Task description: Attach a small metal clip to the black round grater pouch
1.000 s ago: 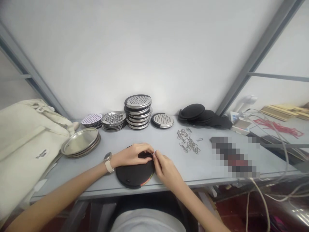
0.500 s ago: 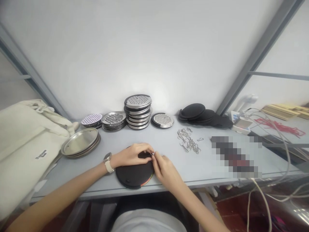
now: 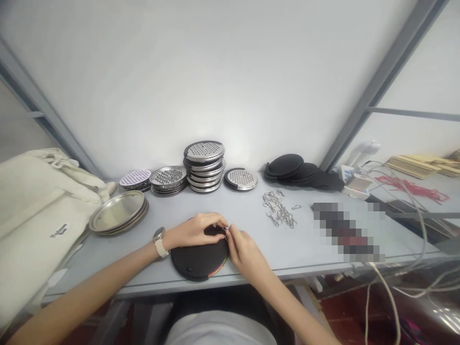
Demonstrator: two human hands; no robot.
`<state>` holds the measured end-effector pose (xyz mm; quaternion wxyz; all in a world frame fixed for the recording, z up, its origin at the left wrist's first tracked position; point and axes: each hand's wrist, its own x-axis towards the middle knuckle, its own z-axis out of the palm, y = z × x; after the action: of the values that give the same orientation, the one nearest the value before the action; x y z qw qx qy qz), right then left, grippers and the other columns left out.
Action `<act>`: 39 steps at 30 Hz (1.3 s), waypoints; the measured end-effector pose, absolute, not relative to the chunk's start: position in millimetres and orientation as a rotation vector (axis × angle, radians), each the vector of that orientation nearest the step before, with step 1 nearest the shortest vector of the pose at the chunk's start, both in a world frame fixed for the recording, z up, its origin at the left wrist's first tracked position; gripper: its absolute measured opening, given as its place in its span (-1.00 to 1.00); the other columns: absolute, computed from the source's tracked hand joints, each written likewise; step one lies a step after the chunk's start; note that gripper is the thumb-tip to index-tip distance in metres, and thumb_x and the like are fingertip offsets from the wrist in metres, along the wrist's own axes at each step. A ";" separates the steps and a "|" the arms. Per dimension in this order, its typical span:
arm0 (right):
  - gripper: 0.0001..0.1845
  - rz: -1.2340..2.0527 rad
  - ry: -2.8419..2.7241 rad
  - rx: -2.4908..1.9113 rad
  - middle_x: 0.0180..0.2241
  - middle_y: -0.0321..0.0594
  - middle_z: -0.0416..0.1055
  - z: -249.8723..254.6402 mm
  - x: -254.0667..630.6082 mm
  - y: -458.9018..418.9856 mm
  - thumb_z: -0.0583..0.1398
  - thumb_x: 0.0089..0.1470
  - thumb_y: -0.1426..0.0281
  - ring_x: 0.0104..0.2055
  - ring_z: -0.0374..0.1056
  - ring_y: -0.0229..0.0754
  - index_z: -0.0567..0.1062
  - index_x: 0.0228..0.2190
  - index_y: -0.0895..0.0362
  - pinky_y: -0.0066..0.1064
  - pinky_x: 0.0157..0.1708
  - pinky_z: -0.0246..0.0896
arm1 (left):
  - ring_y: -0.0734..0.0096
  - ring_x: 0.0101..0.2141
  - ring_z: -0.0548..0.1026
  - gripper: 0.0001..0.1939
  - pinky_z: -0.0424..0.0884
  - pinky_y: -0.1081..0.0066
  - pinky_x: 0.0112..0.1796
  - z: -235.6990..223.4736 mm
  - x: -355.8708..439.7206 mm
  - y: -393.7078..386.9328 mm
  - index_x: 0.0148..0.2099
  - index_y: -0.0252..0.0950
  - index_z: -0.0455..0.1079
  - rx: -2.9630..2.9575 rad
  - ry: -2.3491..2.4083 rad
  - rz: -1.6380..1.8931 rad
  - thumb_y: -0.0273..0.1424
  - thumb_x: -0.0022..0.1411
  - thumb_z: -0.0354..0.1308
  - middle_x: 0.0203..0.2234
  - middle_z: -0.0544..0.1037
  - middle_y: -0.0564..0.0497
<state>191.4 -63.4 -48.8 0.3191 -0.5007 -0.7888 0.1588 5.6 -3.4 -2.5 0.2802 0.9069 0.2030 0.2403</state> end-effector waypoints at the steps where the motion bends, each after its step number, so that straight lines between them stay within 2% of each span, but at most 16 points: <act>1: -0.82 0.419 -2.070 -1.318 -0.53 -0.31 0.24 -48.4 191.5 -63.3 -0.12 0.28 0.38 -0.52 0.21 -0.22 0.19 -0.37 0.07 -0.43 -0.48 0.08 | 0.41 -0.22 0.45 -0.76 0.36 0.42 -0.14 -2.2 5.7 -3.5 -0.07 -0.31 0.31 2.437 0.547 0.643 -0.51 0.18 0.10 -0.23 0.48 -0.03; 15: -0.79 0.406 -2.103 -1.288 -0.51 -0.25 0.32 -43.1 191.8 -64.3 -0.10 0.26 0.40 -0.50 0.28 -0.21 0.29 -0.34 0.10 -0.44 -0.50 0.12 | 0.38 -0.21 0.43 -0.81 0.33 0.41 -0.14 0.3 6.4 -4.2 -0.12 -0.31 0.31 2.485 0.559 0.637 -0.51 0.17 0.10 -0.27 0.47 -0.02; 39: -0.83 0.407 -2.092 -1.328 -0.56 -0.32 0.24 -43.9 190.8 -63.3 -0.07 0.23 0.39 -0.53 0.25 -0.22 0.24 -0.40 0.08 -0.46 -0.52 0.10 | 0.38 -0.20 0.42 -0.82 0.32 0.42 -0.14 1.6 6.4 -5.5 -0.12 -0.30 0.31 2.478 0.555 0.633 -0.52 0.19 0.09 -0.26 0.46 -0.03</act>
<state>190.8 -63.3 -43.9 0.3103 -0.5027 -0.7920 0.1542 6.4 -5.5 1.6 0.2595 0.9144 0.2047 0.2335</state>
